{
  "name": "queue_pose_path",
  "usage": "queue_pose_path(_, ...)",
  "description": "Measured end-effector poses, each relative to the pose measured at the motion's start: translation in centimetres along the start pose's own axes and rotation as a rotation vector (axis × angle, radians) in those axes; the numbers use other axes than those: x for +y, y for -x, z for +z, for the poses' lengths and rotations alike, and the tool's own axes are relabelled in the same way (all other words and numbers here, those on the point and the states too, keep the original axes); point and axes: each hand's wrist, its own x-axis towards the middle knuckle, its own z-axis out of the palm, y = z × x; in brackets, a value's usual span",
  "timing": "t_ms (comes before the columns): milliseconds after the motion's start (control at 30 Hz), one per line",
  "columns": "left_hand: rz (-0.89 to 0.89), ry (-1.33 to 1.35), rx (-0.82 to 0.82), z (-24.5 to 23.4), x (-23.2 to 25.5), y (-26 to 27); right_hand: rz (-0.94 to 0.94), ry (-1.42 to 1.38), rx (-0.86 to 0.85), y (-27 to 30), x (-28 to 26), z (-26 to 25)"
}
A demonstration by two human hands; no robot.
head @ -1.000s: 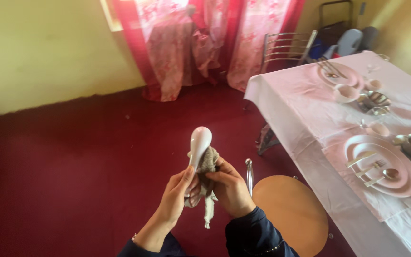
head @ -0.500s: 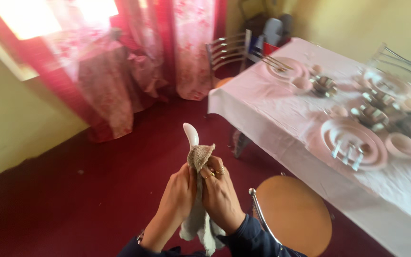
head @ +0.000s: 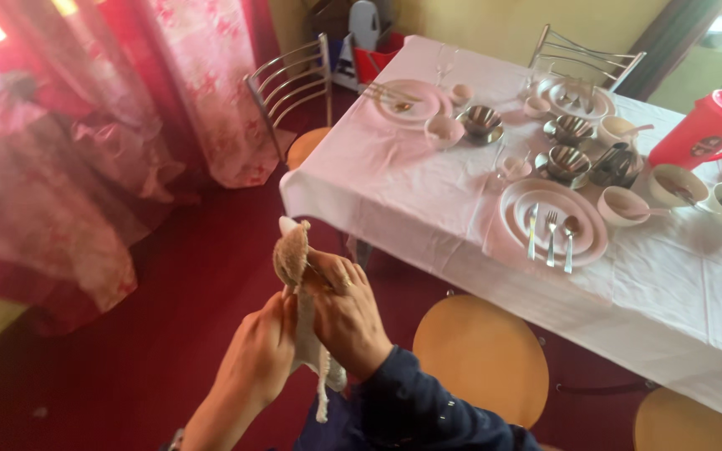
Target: The person wipes several spoons with a cloth after taking them from a drawer, then places them onto a dining table.
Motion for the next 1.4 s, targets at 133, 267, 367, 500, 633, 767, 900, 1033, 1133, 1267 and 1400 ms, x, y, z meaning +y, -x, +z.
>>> queue_pose_path(133, -0.006, -0.163, -0.006, -1.2, 0.4, -6.9, 0.041, -0.006, 0.099, -3.8, 4.0, 2.8)
queue_pose_path(267, 0.180, -0.219, 0.172, -1.1, 0.3, -12.7, 0.355, -0.395, 0.098, -6.6, 7.8, 4.7)
queue_pose_path(367, 0.277, -0.231, 0.242, 0.4, 0.4, -16.1, 0.675, -0.909, 0.161, -7.8, 12.2, 4.8)
queue_pose_path(500, 0.492, -0.131, 0.196, 2.7, 1.5, -19.3, 0.147, 0.203, 0.165, -7.4, 15.3, 3.7)
queue_pose_path(633, 0.465, -0.133, 0.056, 4.5, 2.9, -21.4, 0.351, 0.343, 0.183, -8.3, 17.3, 2.8)
queue_pose_path(767, 0.591, -0.064, 0.083, 5.3, 4.0, -23.9, 0.436, 0.391, 0.160, -8.9, 18.0, 2.5)
queue_pose_path(900, 0.657, 0.001, 0.043, 5.4, 4.6, -27.0, 0.457, 0.254, 0.217, -8.6, 19.6, 2.6)
queue_pose_path(1033, 0.730, -0.029, -0.045, 5.4, 5.4, -30.1, 0.399, 0.561, 0.152, -9.2, 22.9, 2.7)
queue_pose_path(1133, 0.756, -0.009, -0.164, 5.4, 5.0, -32.5, 0.527, 0.720, 0.164, -10.5, 24.3, 3.9)
queue_pose_path(1267, 0.884, 0.073, -0.114, 5.5, 4.0, -36.6, 0.604, 0.501, 0.270, -12.5, 23.3, 6.0)
queue_pose_path(1400, 1.109, 0.097, -0.046, 6.6, 2.7, -39.2, 0.517, 0.419, 0.317, -13.4, 21.8, 6.4)
